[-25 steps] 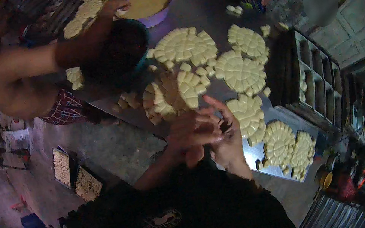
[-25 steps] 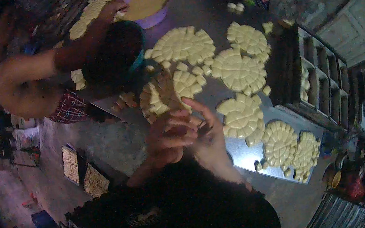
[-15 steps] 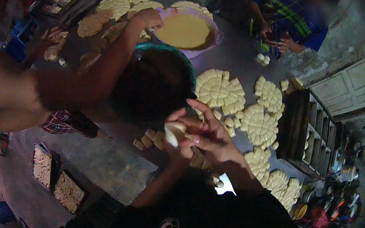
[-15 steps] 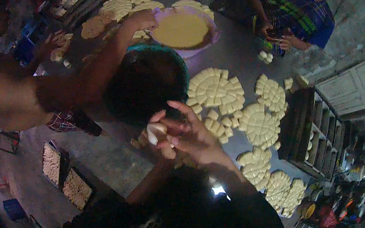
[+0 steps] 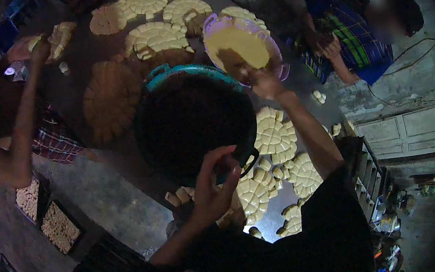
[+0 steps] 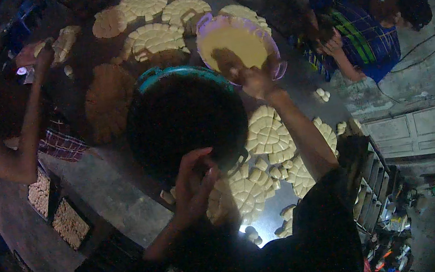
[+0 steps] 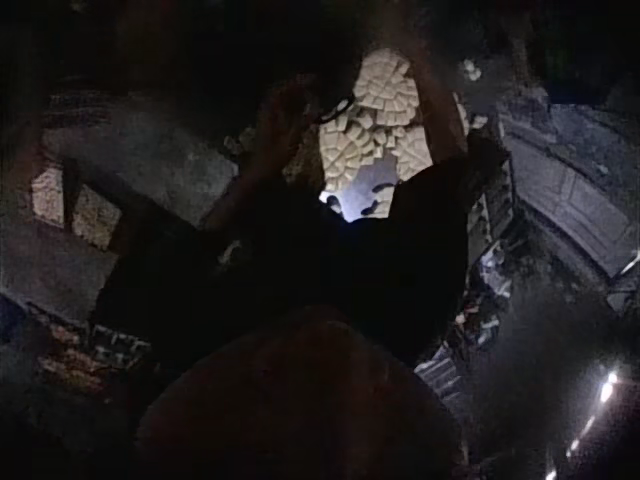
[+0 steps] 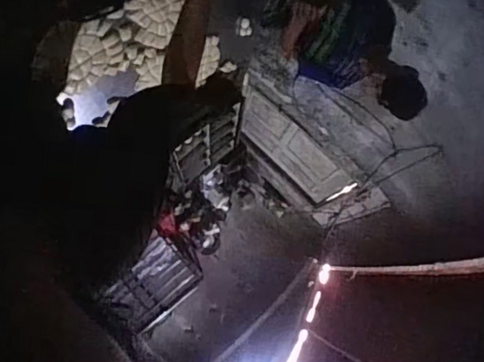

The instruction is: The person prepares dough by filling pieces with a brown substance from a bowl, rolling them into balls, and placing them into rectangular baking pans.

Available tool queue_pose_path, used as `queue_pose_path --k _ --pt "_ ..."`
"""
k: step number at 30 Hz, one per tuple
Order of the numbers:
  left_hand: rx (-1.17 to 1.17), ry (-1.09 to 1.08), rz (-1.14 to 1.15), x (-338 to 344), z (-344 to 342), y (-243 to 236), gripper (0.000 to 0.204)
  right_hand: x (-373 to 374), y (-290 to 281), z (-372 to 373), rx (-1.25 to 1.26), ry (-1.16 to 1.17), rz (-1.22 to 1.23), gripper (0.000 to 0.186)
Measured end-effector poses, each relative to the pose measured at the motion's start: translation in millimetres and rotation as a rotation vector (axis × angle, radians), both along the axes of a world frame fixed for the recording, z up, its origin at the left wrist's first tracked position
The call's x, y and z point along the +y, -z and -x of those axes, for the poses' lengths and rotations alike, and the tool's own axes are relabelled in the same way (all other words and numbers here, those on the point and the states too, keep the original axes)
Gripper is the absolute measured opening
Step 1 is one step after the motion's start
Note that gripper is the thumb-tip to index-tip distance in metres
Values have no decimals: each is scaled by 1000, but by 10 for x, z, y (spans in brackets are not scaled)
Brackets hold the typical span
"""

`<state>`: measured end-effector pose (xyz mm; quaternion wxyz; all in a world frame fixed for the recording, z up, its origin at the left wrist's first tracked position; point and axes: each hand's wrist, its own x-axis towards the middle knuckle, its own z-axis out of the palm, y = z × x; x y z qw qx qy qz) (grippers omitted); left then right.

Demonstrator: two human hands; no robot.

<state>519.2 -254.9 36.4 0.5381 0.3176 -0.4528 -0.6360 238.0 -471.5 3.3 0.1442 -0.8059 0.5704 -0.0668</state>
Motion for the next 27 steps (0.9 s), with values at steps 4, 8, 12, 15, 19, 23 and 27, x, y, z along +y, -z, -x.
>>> queue_pose_path --k 4,8,12,15,19,23,27 --pt "112 106 -90 -66 32 -31 39 422 -345 -179 -633 286 -172 36" --pt "280 121 -234 -53 225 -188 41 1461 -749 -628 -1361 468 -299 36" --pt "576 304 -411 178 429 -306 52 2375 -1034 -962 -1545 486 -33 47" --pt "602 332 -603 480 596 -518 45 2895 -1010 -759 -1490 479 102 27" --pt "670 423 -716 904 695 -544 42 3670 -882 -473 -1516 477 153 22" --pt "494 454 -583 1469 858 -604 35 4370 -1167 -519 -1525 382 223 59" --pt "303 534 -156 2080 983 -767 49 5107 -1394 -487 -398 436 513 59"
